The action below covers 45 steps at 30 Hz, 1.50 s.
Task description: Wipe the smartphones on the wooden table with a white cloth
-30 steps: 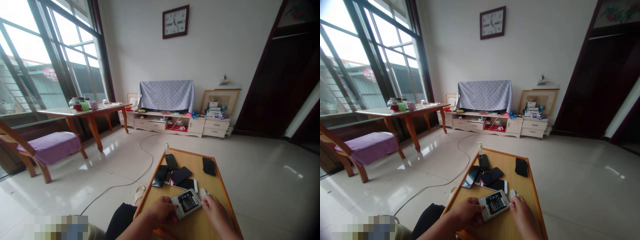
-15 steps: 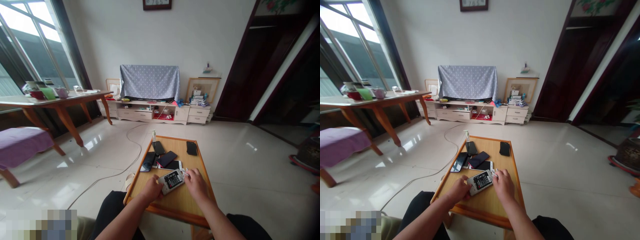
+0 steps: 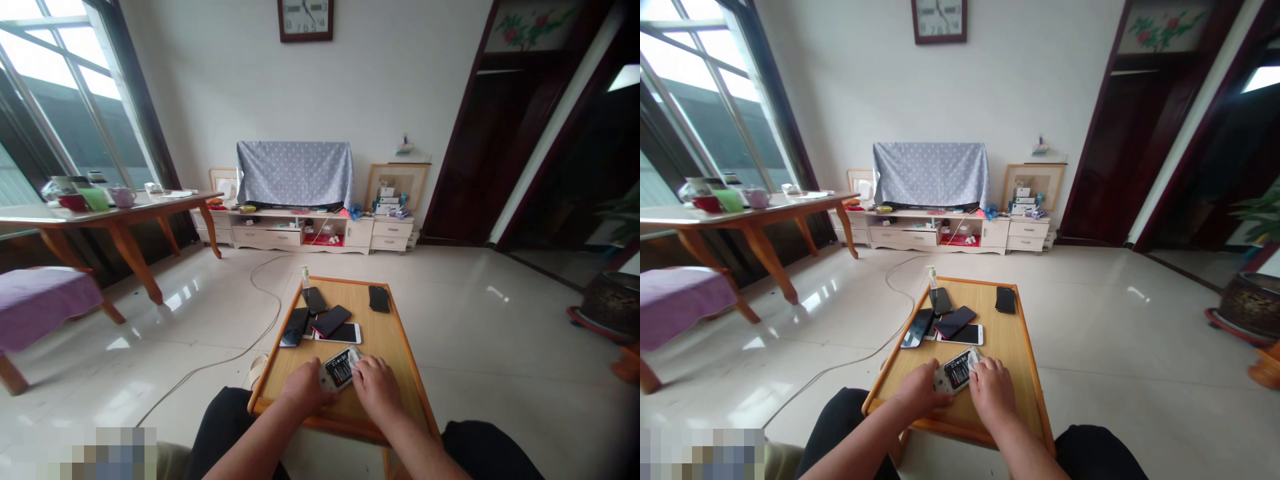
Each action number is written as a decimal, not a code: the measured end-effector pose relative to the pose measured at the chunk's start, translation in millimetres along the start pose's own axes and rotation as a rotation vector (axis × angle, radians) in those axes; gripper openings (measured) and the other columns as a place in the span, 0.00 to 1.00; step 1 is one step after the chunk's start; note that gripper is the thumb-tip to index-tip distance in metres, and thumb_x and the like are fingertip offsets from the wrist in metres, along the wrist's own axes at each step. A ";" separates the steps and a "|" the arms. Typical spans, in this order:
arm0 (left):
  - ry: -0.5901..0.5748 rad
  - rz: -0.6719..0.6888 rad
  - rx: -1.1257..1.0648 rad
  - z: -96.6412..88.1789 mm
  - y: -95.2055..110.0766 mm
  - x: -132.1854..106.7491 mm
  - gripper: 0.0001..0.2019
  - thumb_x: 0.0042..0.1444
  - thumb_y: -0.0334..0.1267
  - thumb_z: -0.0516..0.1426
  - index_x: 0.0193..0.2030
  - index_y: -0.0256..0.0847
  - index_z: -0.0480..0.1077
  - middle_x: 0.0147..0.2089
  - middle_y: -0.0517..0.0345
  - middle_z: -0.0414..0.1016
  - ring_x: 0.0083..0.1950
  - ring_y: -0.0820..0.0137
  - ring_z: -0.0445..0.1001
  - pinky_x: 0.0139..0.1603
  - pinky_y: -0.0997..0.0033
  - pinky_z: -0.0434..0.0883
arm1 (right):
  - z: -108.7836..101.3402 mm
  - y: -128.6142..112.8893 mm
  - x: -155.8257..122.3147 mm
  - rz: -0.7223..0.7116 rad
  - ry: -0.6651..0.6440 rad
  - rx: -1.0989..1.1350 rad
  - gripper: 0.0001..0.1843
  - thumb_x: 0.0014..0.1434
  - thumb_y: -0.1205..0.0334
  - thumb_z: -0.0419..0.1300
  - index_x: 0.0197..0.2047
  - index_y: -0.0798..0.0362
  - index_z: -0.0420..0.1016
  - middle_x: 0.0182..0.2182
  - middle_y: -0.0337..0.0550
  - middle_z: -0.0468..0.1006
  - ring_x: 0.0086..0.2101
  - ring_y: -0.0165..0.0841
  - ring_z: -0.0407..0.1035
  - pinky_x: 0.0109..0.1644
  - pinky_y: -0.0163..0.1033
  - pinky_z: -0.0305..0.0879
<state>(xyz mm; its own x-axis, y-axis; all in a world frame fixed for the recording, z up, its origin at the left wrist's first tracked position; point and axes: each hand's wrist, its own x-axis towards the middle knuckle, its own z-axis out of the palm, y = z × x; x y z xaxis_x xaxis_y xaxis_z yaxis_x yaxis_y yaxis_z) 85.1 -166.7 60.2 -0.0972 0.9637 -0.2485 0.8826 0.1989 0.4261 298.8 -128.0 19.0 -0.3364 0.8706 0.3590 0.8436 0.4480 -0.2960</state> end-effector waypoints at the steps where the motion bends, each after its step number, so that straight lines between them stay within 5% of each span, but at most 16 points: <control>1: 0.010 0.008 0.011 -0.5 0.5 -3.0 0.35 0.35 0.59 0.67 0.50 0.45 0.69 0.49 0.48 0.77 0.48 0.53 0.75 0.43 0.61 0.68 | -0.2 0.3 -2.4 -0.011 0.014 0.019 0.12 0.67 0.60 0.53 0.39 0.47 0.78 0.42 0.47 0.79 0.45 0.41 0.70 0.49 0.42 0.59; 5: 0.116 0.100 0.101 0.9 -3.1 -15.1 0.35 0.34 0.60 0.67 0.50 0.46 0.72 0.54 0.46 0.72 0.56 0.48 0.69 0.52 0.55 0.66 | -0.3 5.3 -7.1 -0.019 0.064 0.112 0.14 0.68 0.60 0.51 0.38 0.48 0.79 0.41 0.47 0.80 0.44 0.40 0.71 0.49 0.41 0.61; 12: 0.251 0.245 0.007 17.1 -24.1 -29.3 0.30 0.43 0.49 0.63 0.55 0.48 0.69 0.55 0.53 0.71 0.57 0.56 0.66 0.57 0.60 0.61 | 9.9 11.2 -6.7 0.173 0.114 0.275 0.12 0.67 0.54 0.52 0.46 0.47 0.75 0.40 0.42 0.81 0.39 0.37 0.75 0.40 0.36 0.65; 20: 0.322 0.260 -0.036 20.8 -28.3 -40.4 0.29 0.45 0.46 0.62 0.57 0.48 0.68 0.55 0.52 0.73 0.58 0.55 0.67 0.60 0.57 0.61 | 2.9 -12.8 -10.3 0.125 0.065 0.035 0.19 0.71 0.58 0.46 0.42 0.48 0.79 0.43 0.50 0.81 0.45 0.40 0.73 0.51 0.43 0.64; 25: 0.350 0.275 -0.045 22.8 -32.5 -41.2 0.29 0.48 0.49 0.61 0.58 0.47 0.67 0.56 0.50 0.74 0.58 0.54 0.68 0.61 0.56 0.61 | -4.5 -60.3 -39.8 0.004 -0.162 0.022 0.25 0.72 0.48 0.42 0.64 0.38 0.70 0.65 0.41 0.69 0.67 0.50 0.53 0.67 0.62 0.48; 28: 0.368 0.295 -0.056 25.4 -36.6 -40.5 0.30 0.49 0.50 0.61 0.59 0.46 0.67 0.55 0.50 0.75 0.57 0.55 0.68 0.59 0.57 0.62 | -10.8 -75.3 -49.9 -0.099 -0.286 0.079 0.28 0.73 0.46 0.37 0.68 0.35 0.65 0.68 0.36 0.64 0.71 0.48 0.43 0.71 0.67 0.31; 31: 0.375 0.300 -0.042 26.0 -38.8 -42.6 0.31 0.47 0.49 0.62 0.59 0.45 0.66 0.56 0.50 0.75 0.58 0.55 0.68 0.59 0.57 0.62 | -22.5 -68.4 -41.2 -0.025 -0.294 0.037 0.29 0.73 0.46 0.34 0.69 0.36 0.64 0.69 0.35 0.62 0.72 0.47 0.39 0.70 0.70 0.21; 35: 0.341 0.311 -0.001 25.1 -38.4 -45.6 0.32 0.47 0.48 0.62 0.60 0.44 0.64 0.57 0.50 0.74 0.59 0.55 0.68 0.60 0.59 0.62 | -30.8 -59.2 -29.3 0.196 -0.287 -0.043 0.31 0.73 0.45 0.33 0.70 0.40 0.61 0.71 0.37 0.58 0.72 0.48 0.34 0.69 0.72 0.22; 41: 0.341 0.289 -0.037 30.7 -42.3 -40.1 0.34 0.49 0.45 0.61 0.64 0.42 0.60 0.60 0.47 0.73 0.62 0.55 0.67 0.62 0.57 0.61 | -17.3 -92.4 -54.0 -0.046 -0.368 0.097 0.30 0.73 0.45 0.31 0.72 0.36 0.56 0.71 0.33 0.57 0.73 0.43 0.34 0.72 0.66 0.21; 45: 0.360 0.293 -0.057 32.6 -44.9 -38.6 0.36 0.48 0.47 0.62 0.64 0.42 0.60 0.59 0.46 0.73 0.62 0.54 0.67 0.63 0.56 0.61 | -21.4 -74.2 -41.1 0.103 -0.350 0.018 0.31 0.73 0.44 0.30 0.71 0.35 0.58 0.71 0.32 0.56 0.73 0.45 0.32 0.70 0.70 0.22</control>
<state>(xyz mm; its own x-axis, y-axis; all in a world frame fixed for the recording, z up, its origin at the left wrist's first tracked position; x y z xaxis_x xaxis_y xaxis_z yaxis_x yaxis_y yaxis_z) 64.2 -218.7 22.3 -0.0106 0.9791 0.2029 0.8709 -0.0907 0.4831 258.9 -201.3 45.1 -0.3759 0.9267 0.0025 0.8741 0.3554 -0.3312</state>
